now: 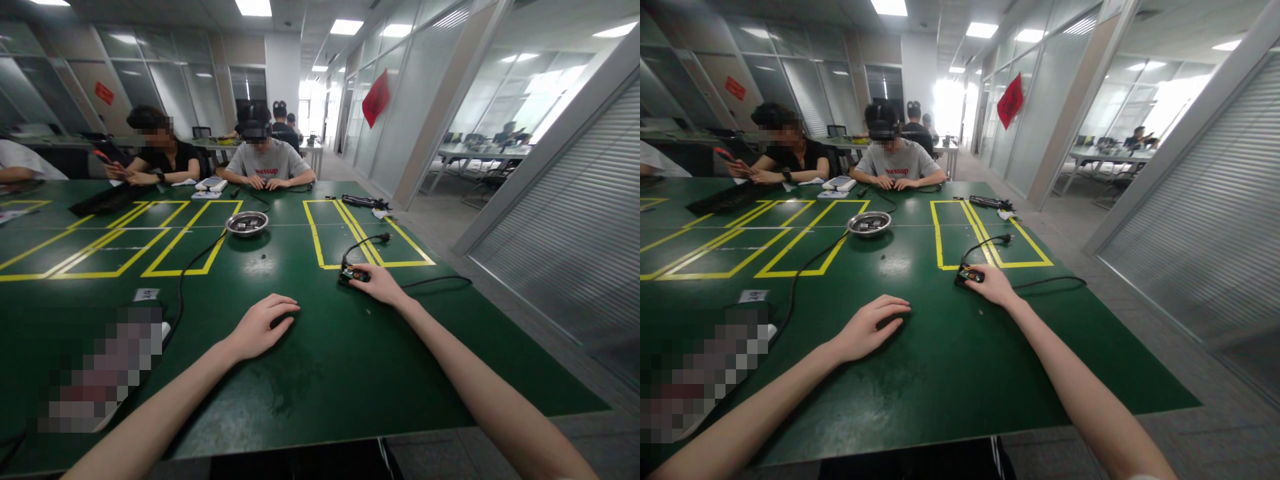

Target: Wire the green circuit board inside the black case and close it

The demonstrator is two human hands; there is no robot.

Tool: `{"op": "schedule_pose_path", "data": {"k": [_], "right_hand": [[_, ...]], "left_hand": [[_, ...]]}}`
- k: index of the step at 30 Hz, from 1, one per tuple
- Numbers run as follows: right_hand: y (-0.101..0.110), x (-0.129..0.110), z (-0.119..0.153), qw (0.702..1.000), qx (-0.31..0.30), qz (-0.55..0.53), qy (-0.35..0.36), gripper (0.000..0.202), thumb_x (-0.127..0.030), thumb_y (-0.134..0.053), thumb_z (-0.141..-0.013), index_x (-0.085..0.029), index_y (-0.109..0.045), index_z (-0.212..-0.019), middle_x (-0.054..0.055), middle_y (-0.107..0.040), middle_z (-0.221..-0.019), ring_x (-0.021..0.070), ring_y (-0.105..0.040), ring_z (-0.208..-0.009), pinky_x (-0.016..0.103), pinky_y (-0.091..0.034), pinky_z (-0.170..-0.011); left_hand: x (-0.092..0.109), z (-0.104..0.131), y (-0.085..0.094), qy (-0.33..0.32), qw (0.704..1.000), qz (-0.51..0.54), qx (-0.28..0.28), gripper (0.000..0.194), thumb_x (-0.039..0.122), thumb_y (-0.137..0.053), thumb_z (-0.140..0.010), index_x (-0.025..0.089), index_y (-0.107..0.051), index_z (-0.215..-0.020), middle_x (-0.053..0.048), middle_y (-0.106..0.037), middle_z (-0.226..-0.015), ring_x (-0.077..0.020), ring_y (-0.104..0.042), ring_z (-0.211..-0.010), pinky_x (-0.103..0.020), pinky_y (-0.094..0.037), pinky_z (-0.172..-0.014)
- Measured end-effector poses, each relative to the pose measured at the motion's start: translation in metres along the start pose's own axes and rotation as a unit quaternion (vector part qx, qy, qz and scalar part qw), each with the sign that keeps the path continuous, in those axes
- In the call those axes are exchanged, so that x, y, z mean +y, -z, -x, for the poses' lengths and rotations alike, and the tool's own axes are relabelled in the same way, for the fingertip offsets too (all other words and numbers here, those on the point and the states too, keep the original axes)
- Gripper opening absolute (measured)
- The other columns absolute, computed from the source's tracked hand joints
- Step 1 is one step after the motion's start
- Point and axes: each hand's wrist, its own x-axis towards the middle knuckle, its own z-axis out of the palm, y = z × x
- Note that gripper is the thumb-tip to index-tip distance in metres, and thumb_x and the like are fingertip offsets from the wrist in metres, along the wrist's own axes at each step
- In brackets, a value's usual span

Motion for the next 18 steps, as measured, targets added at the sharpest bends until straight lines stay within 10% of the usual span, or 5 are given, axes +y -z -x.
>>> {"op": "schedule_pose_path", "data": {"k": [8,11,18], "right_hand": [[-0.043,-0.105,0.067,0.924,-0.174,-0.113,0.322,0.036,-0.029,-0.078,-0.083,-0.022,-0.075,-0.118,0.006,-0.074,-0.105,0.0232,-0.073,-0.094,0.031,-0.056,-0.083],[-0.043,-0.112,0.078,0.918,-0.168,-0.146,0.327,0.038,-0.023,-0.079,-0.081,-0.022,-0.074,-0.118,0.006,-0.073,-0.108,0.0226,-0.073,-0.097,0.031,-0.057,-0.086],[-0.027,-0.094,0.068,0.923,-0.071,-0.208,0.316,0.027,-0.026,-0.078,-0.085,-0.020,-0.071,-0.110,0.006,-0.075,-0.100,0.0201,-0.072,-0.089,0.030,-0.057,-0.081]], "left_hand": [[0.013,-0.002,-0.002,-0.025,0.999,-0.025,0.018,0.034,0.037,-0.076,-0.085,0.019,-0.067,-0.112,-0.008,-0.070,-0.104,-0.0250,-0.065,-0.099,-0.040,-0.055,-0.089],[0.015,-0.001,-0.003,-0.017,0.998,-0.050,-0.022,0.036,0.038,-0.083,-0.078,0.018,-0.067,-0.103,-0.003,-0.067,-0.086,-0.0220,-0.063,-0.082,-0.037,-0.052,-0.078],[0.012,0.001,0.001,0.002,0.993,-0.108,-0.054,0.073,0.040,-0.086,-0.076,0.021,-0.057,-0.141,-0.010,-0.072,-0.122,-0.0301,-0.063,-0.113,-0.046,-0.050,-0.099]]}}
